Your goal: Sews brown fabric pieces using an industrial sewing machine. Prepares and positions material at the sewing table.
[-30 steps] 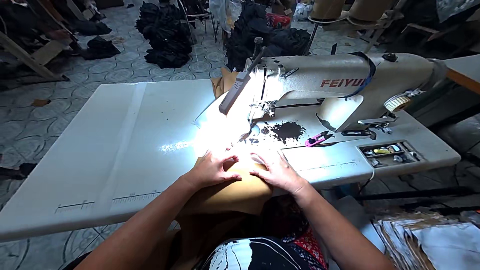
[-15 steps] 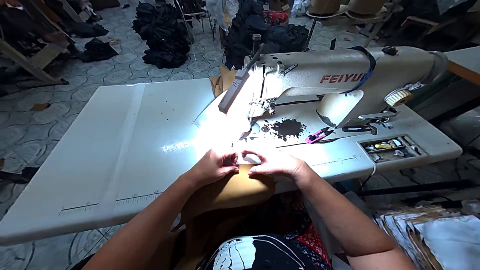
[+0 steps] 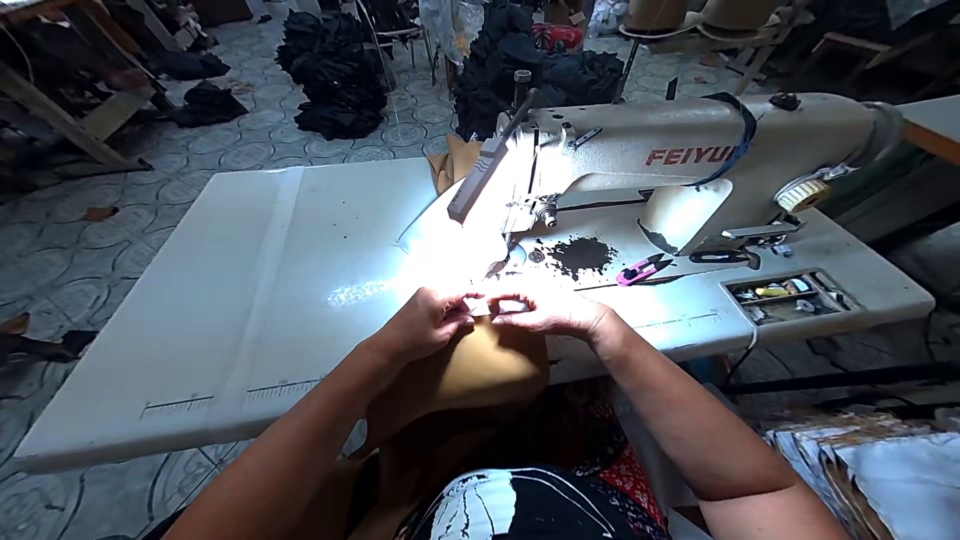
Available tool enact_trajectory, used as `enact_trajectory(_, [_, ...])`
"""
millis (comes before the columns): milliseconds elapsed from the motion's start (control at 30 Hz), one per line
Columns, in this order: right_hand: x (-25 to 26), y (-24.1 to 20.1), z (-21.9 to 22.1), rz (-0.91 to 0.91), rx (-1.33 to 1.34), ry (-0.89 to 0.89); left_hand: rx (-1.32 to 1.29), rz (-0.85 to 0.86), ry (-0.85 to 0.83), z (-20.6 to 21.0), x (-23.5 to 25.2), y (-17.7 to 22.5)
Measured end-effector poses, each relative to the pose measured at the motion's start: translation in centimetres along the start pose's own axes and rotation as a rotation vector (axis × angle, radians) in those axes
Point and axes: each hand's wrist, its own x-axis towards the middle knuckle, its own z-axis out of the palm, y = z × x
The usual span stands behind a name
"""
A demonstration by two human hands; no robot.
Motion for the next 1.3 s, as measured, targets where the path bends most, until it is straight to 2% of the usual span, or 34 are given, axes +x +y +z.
enact_trajectory(100, [-0.3, -0.8, -0.2, 0.170, 0.014, -0.062, -0.001, -0.009, -0.012, -0.2, 0.0, 0.5])
enact_trajectory(167, [-0.4, -1.3, -0.2, 0.222, -0.027, -0.065, 0.014, -0.022, -0.029, -0.4, 0.0, 0.7])
enact_trajectory(300, [-0.4, -1.3, -0.1, 0.198, -0.065, -0.011, 0.033, -0.050, -0.050, -0.6, -0.2, 1.3])
enact_trajectory(500, [-0.8, -2.6, -0.4, 0.310, 0.013, -0.111, 0.040, 0.020, -0.047, -1.2, -0.8, 1.9])
enact_trajectory(667, [-0.7, -2.9, -0.6, 0.204, -0.028, -0.047, -0.026, 0.082, -0.060, -1.6, -1.2, 1.8])
enact_trajectory(833, [-0.6, -4.9, -1.1, 0.354, -0.021, -0.128, -0.004, 0.087, -0.051, -2.0, -1.4, 2.7])
enact_trajectory(900, [-0.7, -5.0, -0.9, 0.364, -0.007, -0.068, 0.014, 0.084, -0.027, -2.2, -1.6, 2.9])
enact_trajectory(1067, [-1.5, -5.2, -0.5, 0.251, 0.062, 0.182, 0.040, -0.013, 0.021, -2.4, -2.1, 3.0])
enact_trajectory(1200, [-2.2, -5.1, 0.6, 0.268, 0.032, 0.465, 0.046, -0.117, 0.061, -2.9, -2.1, 3.8])
enact_trajectory(1300, [-2.5, -4.8, 1.6, 0.293, 0.065, 0.612, 0.070, -0.184, 0.089, -3.5, -2.0, 4.0])
